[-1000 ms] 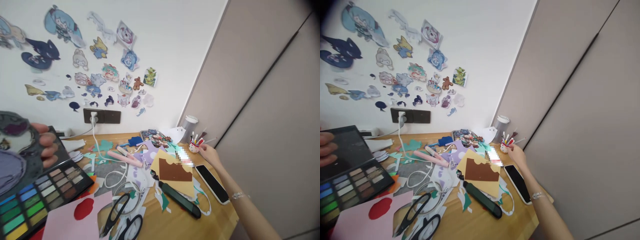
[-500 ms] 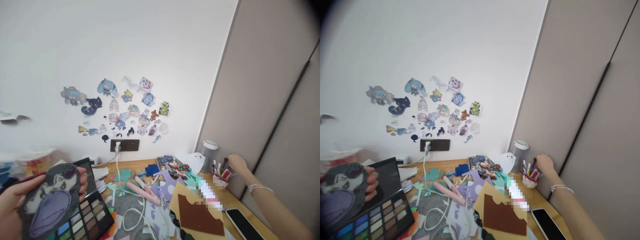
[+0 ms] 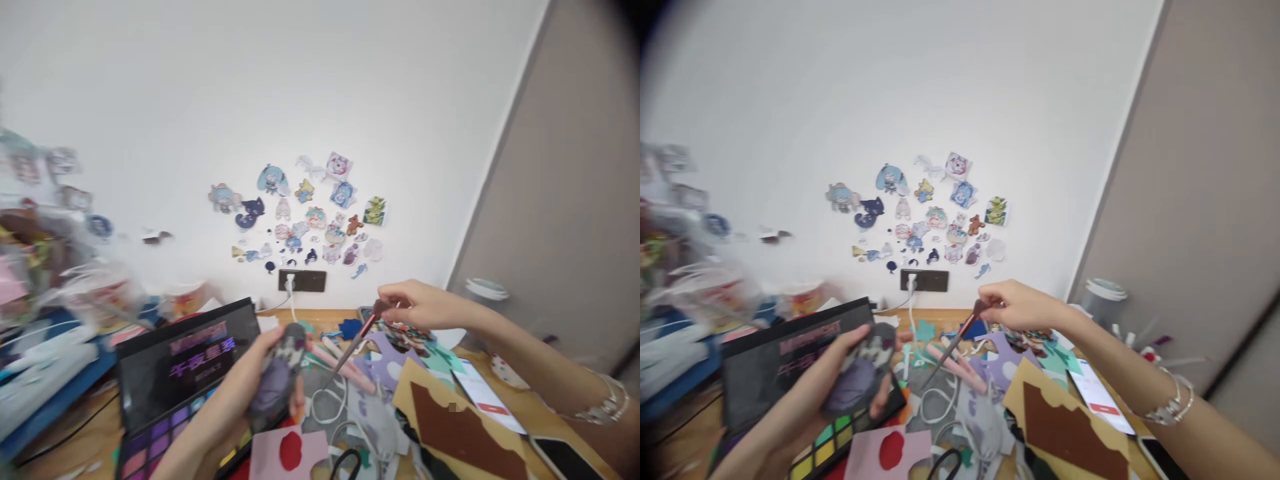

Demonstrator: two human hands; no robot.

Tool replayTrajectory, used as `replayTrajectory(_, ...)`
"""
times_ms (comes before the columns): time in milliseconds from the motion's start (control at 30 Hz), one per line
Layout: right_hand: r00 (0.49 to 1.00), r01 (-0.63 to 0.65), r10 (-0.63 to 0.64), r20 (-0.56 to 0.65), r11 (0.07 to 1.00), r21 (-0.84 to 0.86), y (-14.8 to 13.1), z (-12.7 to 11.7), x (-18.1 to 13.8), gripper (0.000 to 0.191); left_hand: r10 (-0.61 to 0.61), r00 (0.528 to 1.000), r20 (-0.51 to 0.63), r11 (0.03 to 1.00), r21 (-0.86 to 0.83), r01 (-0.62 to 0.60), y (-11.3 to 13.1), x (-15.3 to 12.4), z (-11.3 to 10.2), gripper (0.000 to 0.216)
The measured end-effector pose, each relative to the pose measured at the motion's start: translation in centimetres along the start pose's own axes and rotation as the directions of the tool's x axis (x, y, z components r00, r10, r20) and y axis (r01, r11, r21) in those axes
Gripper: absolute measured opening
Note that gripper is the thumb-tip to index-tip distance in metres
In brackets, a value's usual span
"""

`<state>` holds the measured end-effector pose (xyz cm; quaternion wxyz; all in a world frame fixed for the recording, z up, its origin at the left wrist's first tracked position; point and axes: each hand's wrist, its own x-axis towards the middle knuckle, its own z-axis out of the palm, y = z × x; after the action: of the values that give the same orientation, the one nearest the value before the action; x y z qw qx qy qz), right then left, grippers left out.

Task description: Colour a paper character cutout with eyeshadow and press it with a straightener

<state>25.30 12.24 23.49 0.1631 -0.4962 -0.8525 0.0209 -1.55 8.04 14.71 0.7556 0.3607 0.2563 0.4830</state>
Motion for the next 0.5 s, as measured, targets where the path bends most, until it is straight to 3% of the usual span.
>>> replayTrajectory(100,0.992,0.13,-0.13,-0.002,0.99,0.058,-4.0,3.3,2.2,0.021,-0.202,0.967,0.153,0.952,0.261,0.157,0.2,-0.3,-1.0,0.04)
replayTrajectory(200,0.97,0.173,-0.165,-0.179,0.984,0.034,-5.8,6.6,3.9,0.01,-0.252,0.942,0.221,0.937,0.298,0.18,0.8,0.4,-2.5,0.049)
replayTrajectory(300,0.913,0.191,-0.206,-0.352,0.979,-0.076,-6.6,9.8,4.9,0.031,-0.303,0.926,0.227,0.922,0.316,0.224,1.6,1.0,-4.2,0.057)
replayTrajectory(500,0.879,0.255,-0.323,-0.35,0.94,-0.227,-7.4,15.4,5.1,0.022,-0.359,0.903,0.236,0.897,0.355,0.264,2.4,1.4,-6.8,0.054)
